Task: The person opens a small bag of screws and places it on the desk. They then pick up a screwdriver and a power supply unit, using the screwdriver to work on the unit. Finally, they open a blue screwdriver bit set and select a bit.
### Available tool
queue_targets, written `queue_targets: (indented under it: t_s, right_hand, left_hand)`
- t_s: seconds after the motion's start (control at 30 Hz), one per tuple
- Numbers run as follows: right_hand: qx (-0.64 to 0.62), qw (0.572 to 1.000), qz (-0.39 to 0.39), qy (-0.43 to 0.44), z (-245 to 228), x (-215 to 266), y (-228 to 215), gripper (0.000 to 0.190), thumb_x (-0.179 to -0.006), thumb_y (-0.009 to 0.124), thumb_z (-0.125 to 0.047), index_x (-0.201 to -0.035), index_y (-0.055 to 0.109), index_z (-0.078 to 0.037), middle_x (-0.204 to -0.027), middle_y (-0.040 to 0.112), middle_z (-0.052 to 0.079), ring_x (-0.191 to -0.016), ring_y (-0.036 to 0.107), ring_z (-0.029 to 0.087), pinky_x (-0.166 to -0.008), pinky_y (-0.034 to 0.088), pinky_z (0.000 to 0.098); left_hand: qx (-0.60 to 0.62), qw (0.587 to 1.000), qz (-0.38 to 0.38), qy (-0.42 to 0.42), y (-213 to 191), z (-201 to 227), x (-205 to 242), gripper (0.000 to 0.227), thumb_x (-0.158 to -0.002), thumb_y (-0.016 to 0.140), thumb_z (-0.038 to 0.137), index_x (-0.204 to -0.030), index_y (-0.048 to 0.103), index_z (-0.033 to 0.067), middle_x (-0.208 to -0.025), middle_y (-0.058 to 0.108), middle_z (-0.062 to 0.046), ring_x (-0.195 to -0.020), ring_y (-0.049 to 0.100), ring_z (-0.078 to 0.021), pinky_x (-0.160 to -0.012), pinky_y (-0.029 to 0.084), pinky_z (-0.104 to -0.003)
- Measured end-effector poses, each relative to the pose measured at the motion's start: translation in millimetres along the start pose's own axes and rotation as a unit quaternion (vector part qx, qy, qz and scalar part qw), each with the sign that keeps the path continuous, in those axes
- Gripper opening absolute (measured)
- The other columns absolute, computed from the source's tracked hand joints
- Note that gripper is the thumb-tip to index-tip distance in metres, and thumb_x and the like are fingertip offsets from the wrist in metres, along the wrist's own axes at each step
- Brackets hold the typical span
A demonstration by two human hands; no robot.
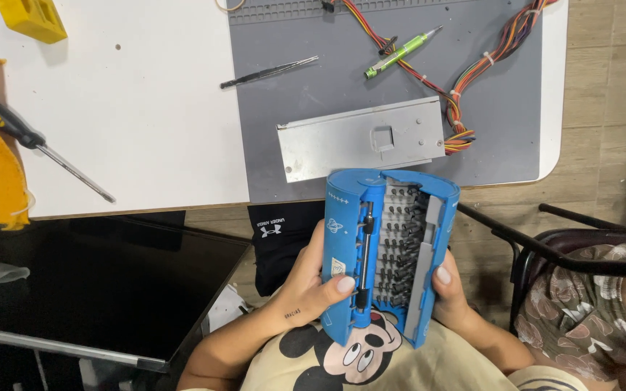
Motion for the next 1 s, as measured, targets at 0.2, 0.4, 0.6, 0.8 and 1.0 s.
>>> queue_targets:
  t_s: [0.2,0.4,0.6,0.8,1.0]
  right_hand:
    - [-0.136,0.987,0.048,0.067,31,21,-60,0.084,-0.091,0.081,-0.044,-0.152,0.047,0.001,-0.144,0.061,0.027,-0.132,0.059,0.044,-0.112,0.045,0.0636]
    - [-0.093,0.993,0.032,0.068,15,16,-46,0.099,-0.088,0.09,-0.034,-0.161,0.033,0.0,-0.15,0.055,0.028,-0.133,0.059,0.044,-0.108,0.05,0.064]
    - [-0.083,0.984,0.112,0.113,24,16,-60,0.091,-0.082,0.076,-0.031,-0.159,0.038,-0.003,-0.143,0.059,0.029,-0.124,0.061,0.046,-0.105,0.05,0.0667]
    - [-0.067,0.962,0.218,0.153,32,15,-63,0.089,-0.074,0.058,-0.035,-0.156,0.043,-0.003,-0.137,0.058,0.033,-0.116,0.058,0.05,-0.107,0.044,0.0711]
    - [-0.05,0.933,0.301,0.193,41,7,-54,0.094,-0.066,0.04,-0.036,-0.154,0.048,-0.003,-0.131,0.058,0.038,-0.108,0.056,0.054,-0.108,0.039,0.0763]
  left_hand:
    - [0.158,0.987,-0.025,0.017,-13,-33,16,0.096,-0.099,0.068,0.066,-0.163,0.027,0.0069,-0.151,0.052,-0.013,-0.137,0.056,-0.0271,-0.117,0.05,-0.048]
    - [0.163,0.985,-0.04,0.044,-21,-25,21,0.092,-0.096,0.076,0.06,-0.158,0.034,0.0053,-0.142,0.057,-0.012,-0.131,0.059,-0.0258,-0.114,0.052,-0.044]
    - [0.132,0.99,0.046,0.014,-44,-65,22,0.093,-0.076,0.076,0.031,-0.154,0.042,-0.0064,-0.091,0.061,-0.013,-0.079,0.058,-0.0133,-0.073,0.055,-0.03]
    - [0.192,0.976,0.104,0.004,-75,-75,45,0.095,-0.077,0.071,0.036,-0.156,0.038,-0.0054,-0.112,0.063,-0.023,-0.098,0.06,-0.0232,-0.095,0.058,-0.048]
    - [0.252,0.944,0.21,0.014,-120,-75,75,0.094,-0.073,0.061,0.036,-0.157,0.041,-0.0013,-0.118,0.064,-0.027,-0.095,0.062,-0.0311,-0.096,0.055,-0.057]
Point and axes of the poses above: each hand's wrist, its own x-axis away from the middle knuckle, its own y-axis out of the palm, z = x × y, the point moved 7 cm from there along -x, towards the middle knuckle
